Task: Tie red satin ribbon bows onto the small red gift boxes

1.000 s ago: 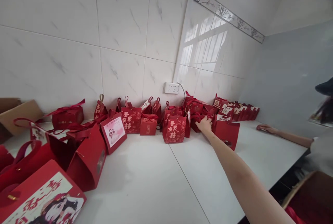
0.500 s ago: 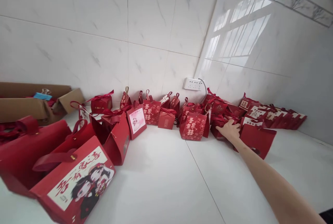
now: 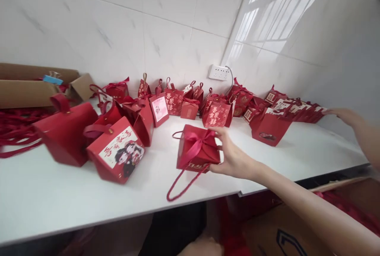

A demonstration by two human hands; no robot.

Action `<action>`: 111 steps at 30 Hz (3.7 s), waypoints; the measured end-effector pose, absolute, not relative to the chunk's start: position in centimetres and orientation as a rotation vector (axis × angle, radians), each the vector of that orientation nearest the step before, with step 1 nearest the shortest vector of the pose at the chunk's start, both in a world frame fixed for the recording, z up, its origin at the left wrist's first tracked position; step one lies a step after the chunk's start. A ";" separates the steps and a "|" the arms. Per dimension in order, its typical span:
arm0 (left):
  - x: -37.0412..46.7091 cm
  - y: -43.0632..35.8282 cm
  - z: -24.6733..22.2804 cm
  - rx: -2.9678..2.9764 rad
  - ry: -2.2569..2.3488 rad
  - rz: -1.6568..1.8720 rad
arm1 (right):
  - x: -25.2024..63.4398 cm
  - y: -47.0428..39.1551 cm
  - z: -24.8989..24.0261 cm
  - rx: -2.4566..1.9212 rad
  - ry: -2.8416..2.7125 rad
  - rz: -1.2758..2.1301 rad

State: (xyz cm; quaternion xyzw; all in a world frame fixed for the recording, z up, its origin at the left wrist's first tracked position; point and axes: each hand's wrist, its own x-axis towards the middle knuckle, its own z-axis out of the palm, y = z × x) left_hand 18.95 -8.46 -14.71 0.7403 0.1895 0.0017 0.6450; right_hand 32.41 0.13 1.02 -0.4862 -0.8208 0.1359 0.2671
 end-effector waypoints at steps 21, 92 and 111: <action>6.1 -1.9 -4.0 1.765 1.386 0.978 | 28.5 -0.8 -3.7 -1.390 -1.591 1.202; 11.9 -3.7 -4.1 1.540 1.265 1.135 | 28.2 -6.4 -4.3 -1.234 -0.924 1.184; 11.2 -3.6 -4.3 1.437 1.139 1.036 | 30.7 -7.2 -6.4 -0.937 -1.161 1.121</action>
